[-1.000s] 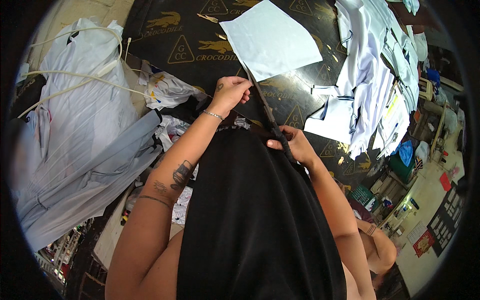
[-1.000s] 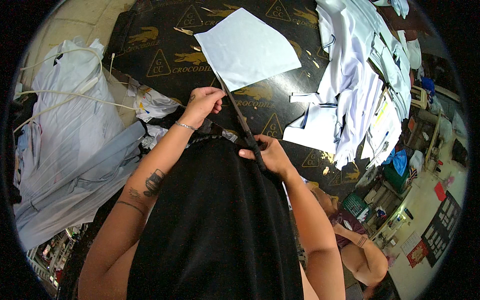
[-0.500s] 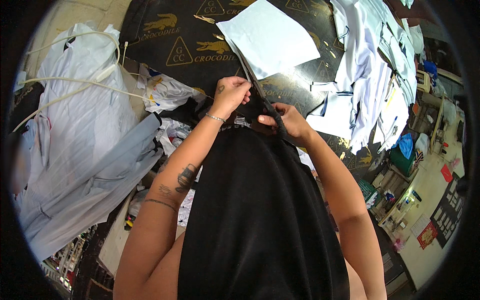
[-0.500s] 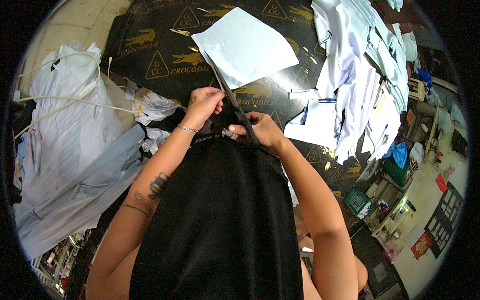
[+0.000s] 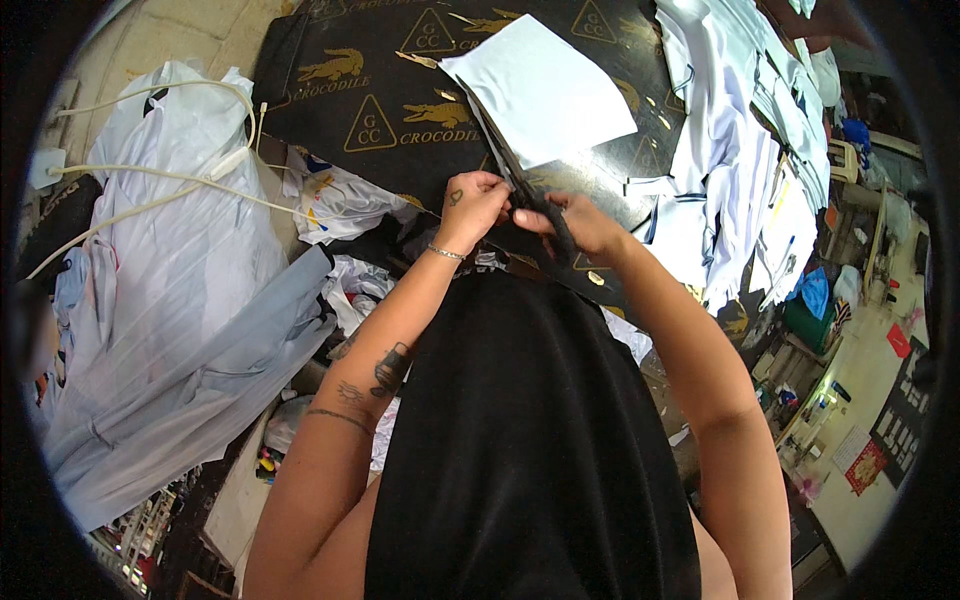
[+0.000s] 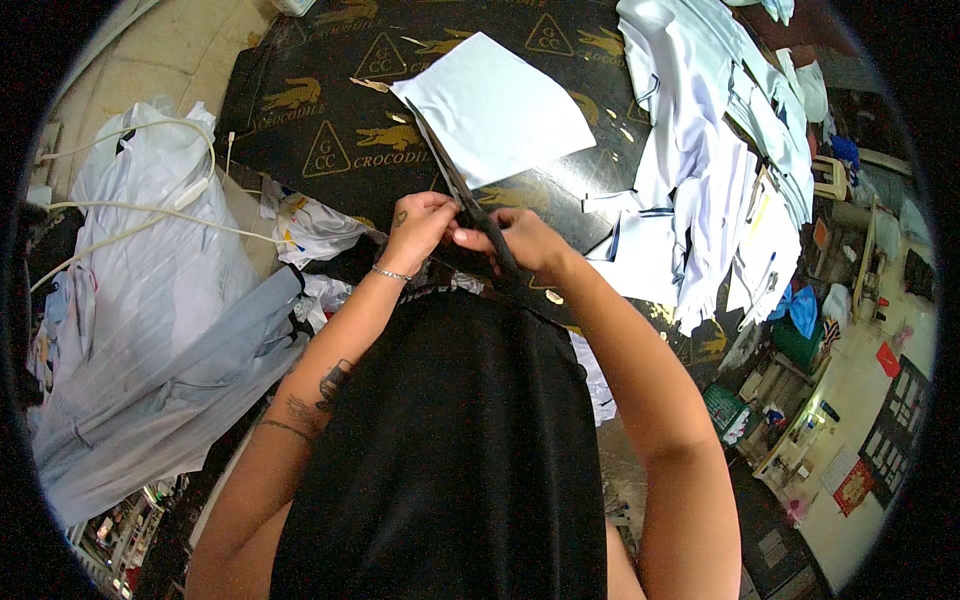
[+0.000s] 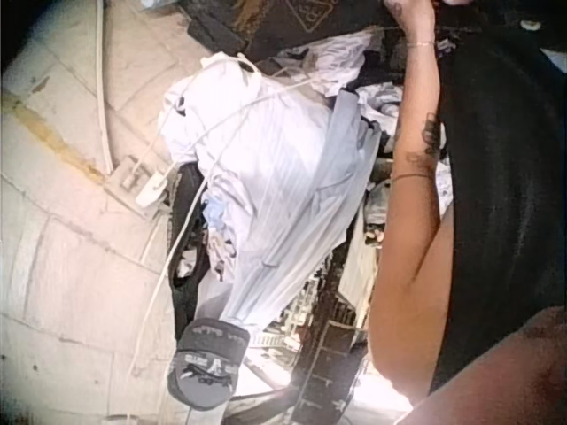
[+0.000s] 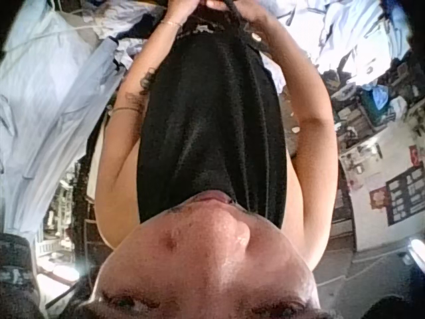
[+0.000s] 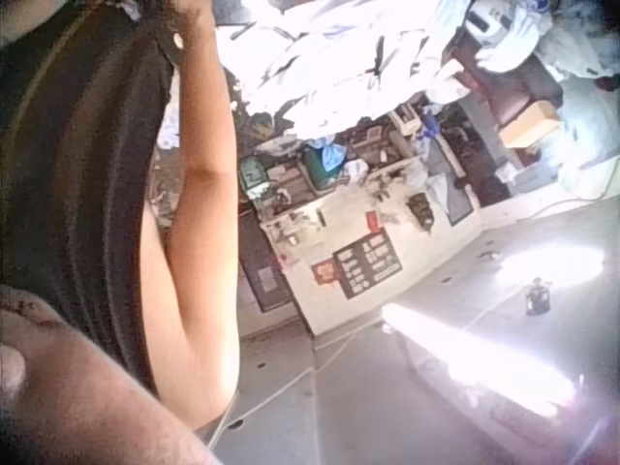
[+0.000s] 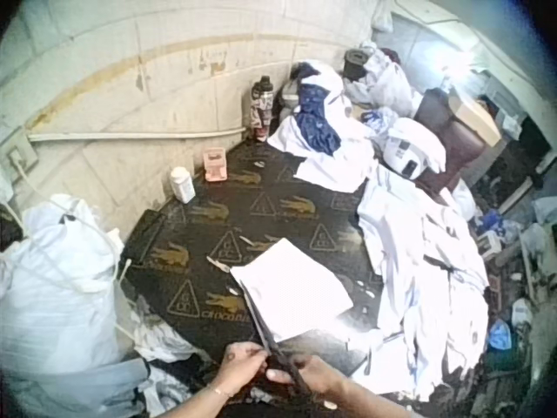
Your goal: The person lays out white fabric on a table, aligns it, and uses shears to cut it into smaller pieces. The person then folds the cut pieces and places them on a pile. The person repeats this process with additional fabric pieces.
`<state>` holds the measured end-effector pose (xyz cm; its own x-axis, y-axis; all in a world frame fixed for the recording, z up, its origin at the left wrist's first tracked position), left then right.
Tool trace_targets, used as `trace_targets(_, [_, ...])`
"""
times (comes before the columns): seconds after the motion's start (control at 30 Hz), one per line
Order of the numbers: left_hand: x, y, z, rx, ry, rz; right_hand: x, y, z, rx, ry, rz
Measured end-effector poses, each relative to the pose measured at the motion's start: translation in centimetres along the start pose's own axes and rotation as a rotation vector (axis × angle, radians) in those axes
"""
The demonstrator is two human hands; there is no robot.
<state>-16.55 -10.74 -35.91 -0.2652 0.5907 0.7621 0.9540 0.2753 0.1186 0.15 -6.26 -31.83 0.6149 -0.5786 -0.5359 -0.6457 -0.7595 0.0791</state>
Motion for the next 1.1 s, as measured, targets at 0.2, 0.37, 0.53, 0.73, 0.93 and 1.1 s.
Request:
trace_targets(0.2, [0.1, 0.0, -0.1, -0.014, 0.042, -0.012, -2.0, 0.6, 0.5, -0.081, -0.077, -0.099])
trace_targets(0.37, [0.2, 0.1, -0.3, -0.009, -0.016, -0.020, -3.0, 1.0, 1.0, -0.174, -0.098, 0.012])
trace_targets(0.53, [0.5, 0.1, -0.4, -0.006, -0.045, 0.034, -2.8, 0.4, 1.7, -0.102, -0.115, 0.048])
trace_targets(0.73, [0.4, 0.2, -0.3, 0.007, -0.029, 0.025, -3.3, -0.3, 2.2, -0.028, -0.113, -0.048])
trace_targets(0.93, [0.6, 0.1, -0.2, 0.005, -0.019, 0.039, -4.5, -0.9, 3.5, 0.015, -0.105, -0.022])
trace_targets(1.1, [-0.4, 0.0, -0.2, -0.021, 0.014, 0.077, -5.4, -0.3, 4.0, 0.008, -0.127, -0.071])
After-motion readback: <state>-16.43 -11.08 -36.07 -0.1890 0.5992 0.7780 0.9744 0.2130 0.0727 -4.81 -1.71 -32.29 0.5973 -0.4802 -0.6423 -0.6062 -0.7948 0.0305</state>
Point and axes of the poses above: each hand's wrist, its own z-axis towards the middle knuckle, its own y-axis out of the palm, x = y × z, the point moved 8 cm from there along z, towards the middle knuckle, and after that the axes turned 4 degrees about -x, right-handed, at the moved point
